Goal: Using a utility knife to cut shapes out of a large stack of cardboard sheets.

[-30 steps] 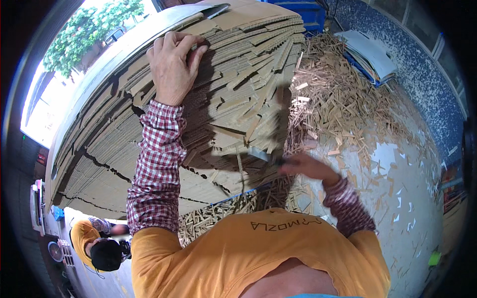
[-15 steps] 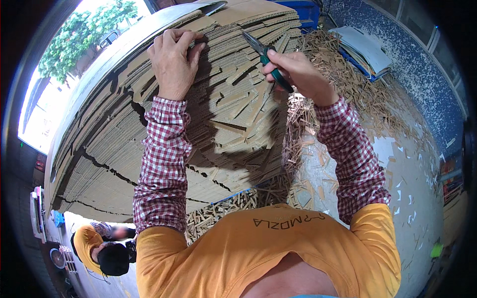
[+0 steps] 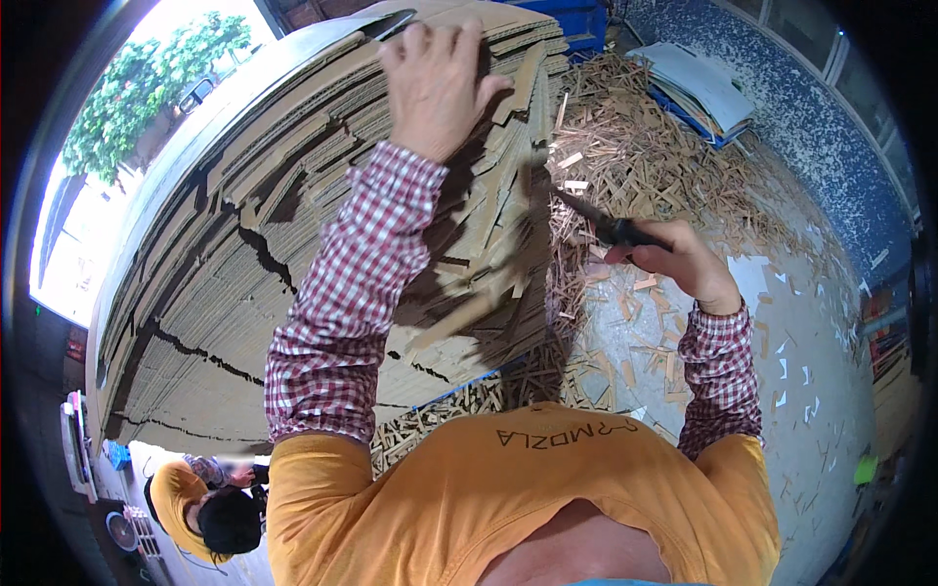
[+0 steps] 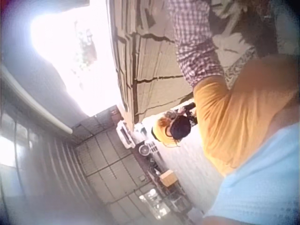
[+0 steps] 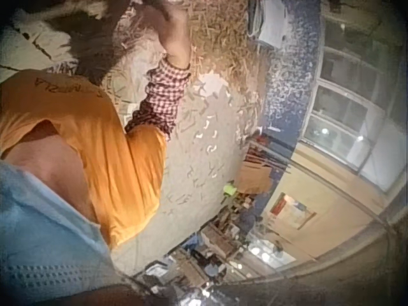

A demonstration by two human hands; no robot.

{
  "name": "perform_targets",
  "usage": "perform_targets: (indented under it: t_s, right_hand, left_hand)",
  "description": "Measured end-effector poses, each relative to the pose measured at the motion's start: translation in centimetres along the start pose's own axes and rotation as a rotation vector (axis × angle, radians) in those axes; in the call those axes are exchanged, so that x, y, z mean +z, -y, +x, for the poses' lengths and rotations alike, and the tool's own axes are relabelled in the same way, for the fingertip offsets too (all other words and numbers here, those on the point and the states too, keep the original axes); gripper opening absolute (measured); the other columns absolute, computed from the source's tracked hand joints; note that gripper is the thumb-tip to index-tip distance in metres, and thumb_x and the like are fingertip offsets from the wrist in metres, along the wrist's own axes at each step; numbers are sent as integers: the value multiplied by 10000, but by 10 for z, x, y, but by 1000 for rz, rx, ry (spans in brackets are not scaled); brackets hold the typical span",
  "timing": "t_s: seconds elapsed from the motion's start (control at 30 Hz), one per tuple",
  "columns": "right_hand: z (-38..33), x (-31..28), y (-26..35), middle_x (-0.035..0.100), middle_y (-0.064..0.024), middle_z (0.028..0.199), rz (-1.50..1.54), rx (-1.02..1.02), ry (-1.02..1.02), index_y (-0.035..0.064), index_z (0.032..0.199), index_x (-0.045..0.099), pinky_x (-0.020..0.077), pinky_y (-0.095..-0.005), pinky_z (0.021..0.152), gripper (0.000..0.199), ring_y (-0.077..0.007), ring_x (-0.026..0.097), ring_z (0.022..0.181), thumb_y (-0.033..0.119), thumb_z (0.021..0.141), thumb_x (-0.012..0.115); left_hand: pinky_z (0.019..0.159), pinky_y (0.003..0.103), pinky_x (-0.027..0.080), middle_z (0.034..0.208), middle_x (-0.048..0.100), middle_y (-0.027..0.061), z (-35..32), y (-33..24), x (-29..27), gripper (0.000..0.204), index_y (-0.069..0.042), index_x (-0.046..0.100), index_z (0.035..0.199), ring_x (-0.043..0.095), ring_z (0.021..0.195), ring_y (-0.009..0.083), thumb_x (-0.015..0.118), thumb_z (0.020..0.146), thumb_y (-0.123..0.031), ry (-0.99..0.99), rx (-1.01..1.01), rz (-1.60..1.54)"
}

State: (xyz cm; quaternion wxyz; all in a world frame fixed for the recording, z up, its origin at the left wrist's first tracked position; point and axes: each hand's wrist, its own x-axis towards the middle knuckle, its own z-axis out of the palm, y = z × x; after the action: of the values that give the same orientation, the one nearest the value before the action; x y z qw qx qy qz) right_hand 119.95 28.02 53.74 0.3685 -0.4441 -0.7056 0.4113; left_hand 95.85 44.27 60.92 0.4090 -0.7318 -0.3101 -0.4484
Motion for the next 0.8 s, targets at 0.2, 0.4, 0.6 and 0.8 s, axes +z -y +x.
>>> perform_targets:
  t_s: [0.2,0.4,0.6,0.8]
  right_hand:
    - [-5,-26,2,619,5,764,14,-130,-261,13,950,672,384,-201,571,319,-58,513,653,293,899,529]
    - [51,-11,40,596,7,698,-36,-68,-245,11,894,679,391,-212,569,388,-71,512,624,378,878,554]
    - [118,-7,28,634,-56,781,49,58,-19,-7,880,666,495,-241,594,452,-109,576,673,425,884,537]
    - [133,-5,32,633,-42,717,-1,78,36,3,839,664,503,-206,494,445,-84,587,578,423,895,525]
  left_hand:
    - [657,362,375,779,542,67,14,-18,40,112,-44,620,800,518,800,216,589,705,-96,151,171,25]
    - [905,391,397,1158,555,124,-31,-54,55,370,-45,579,1114,512,1070,307,664,774,-167,336,-383,-496]
    - [864,367,413,1059,614,115,-97,-21,-18,234,-38,631,1013,534,1049,263,634,789,-106,85,-186,-592]
    - [945,387,346,1146,591,76,-103,20,-50,291,-70,623,1088,499,1122,263,641,807,-145,71,-214,-259]
